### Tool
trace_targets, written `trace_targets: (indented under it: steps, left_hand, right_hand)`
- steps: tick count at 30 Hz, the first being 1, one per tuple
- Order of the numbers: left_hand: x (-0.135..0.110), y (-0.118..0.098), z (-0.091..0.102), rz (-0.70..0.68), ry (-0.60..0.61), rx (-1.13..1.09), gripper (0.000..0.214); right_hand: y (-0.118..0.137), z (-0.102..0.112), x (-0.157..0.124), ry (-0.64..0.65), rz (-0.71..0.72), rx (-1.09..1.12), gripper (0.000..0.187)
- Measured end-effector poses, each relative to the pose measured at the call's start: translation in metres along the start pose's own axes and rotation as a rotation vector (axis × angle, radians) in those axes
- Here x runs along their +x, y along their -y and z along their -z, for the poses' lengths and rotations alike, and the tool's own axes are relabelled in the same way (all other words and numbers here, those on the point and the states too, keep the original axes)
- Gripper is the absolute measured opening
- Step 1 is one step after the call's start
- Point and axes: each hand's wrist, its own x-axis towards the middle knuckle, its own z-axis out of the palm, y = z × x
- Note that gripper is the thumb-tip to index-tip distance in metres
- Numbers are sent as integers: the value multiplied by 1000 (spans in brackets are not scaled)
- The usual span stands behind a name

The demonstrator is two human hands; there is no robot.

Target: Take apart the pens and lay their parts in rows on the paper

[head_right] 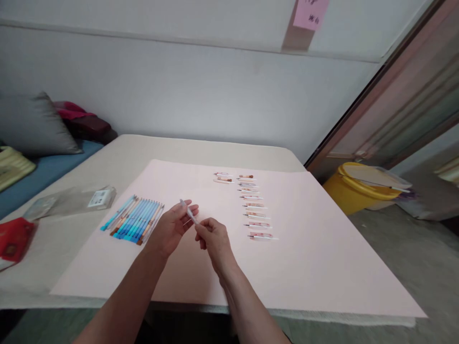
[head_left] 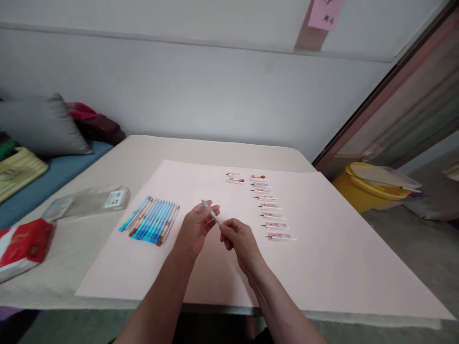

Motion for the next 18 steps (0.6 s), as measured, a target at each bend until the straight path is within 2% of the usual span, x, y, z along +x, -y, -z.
trace_targets:
  steps: [3, 6, 9, 14, 18]
  left_hand:
    - [1, -2, 1, 23, 30, -47, 30]
    - [3, 0, 4, -32, -35, 25, 21]
    - [5, 2, 7, -28, -67, 88, 21]
    - [3, -1, 6, 97, 32, 10, 27]
    - [2, -1, 5, 68, 26, 13, 16]
  right_hand:
    - [0, 1, 0, -16, -1, 2, 15]
    - [1, -1, -1, -13, -6, 6, 14]
    - [4, -3, -2, -37, 4, 11, 13]
    - [7, -2, -2, -87, 30, -25, 14]
    - [7, 0, -2, -95, 43, -57, 14]
